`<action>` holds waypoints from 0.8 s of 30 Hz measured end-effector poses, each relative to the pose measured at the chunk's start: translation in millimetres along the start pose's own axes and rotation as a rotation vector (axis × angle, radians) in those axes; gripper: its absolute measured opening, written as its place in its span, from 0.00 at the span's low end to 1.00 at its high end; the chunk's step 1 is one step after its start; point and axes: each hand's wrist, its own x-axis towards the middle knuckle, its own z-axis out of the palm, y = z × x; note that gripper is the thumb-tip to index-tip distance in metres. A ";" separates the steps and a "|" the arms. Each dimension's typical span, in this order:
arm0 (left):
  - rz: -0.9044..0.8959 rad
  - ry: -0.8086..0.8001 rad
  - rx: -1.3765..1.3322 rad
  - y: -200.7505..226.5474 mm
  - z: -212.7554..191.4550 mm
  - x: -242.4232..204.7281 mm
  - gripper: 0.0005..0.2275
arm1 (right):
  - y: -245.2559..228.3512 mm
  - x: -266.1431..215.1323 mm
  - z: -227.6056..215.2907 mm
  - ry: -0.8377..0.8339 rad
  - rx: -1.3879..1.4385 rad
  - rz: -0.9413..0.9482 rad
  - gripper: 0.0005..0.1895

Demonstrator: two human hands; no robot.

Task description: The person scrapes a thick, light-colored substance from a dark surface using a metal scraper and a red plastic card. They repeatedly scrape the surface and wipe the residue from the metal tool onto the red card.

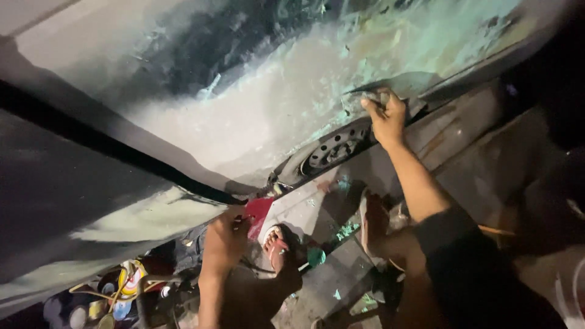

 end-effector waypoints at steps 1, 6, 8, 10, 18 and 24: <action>0.001 0.005 0.000 -9.3 3.9 0.4 0.11 | -7.5 1.2 -5.4 -0.001 0.003 -0.004 0.13; -0.109 0.047 0.026 -22.4 0.4 -6.5 0.04 | -28.3 4.4 -19.9 0.051 0.196 0.092 0.17; -0.129 0.046 0.031 -21.7 0.5 -2.6 0.08 | -17.5 3.9 -16.9 0.048 0.237 0.065 0.14; -0.153 0.027 0.054 -18.0 -1.5 -4.1 0.12 | -10.1 -2.4 -10.6 0.057 0.283 0.060 0.14; -0.139 0.030 0.035 -27.9 5.7 -4.0 0.06 | 1.7 -17.7 12.4 0.129 0.227 0.112 0.18; -0.135 0.086 -0.020 -16.3 17.0 0.0 0.07 | 45.0 -22.8 33.7 0.196 -0.077 -0.151 0.07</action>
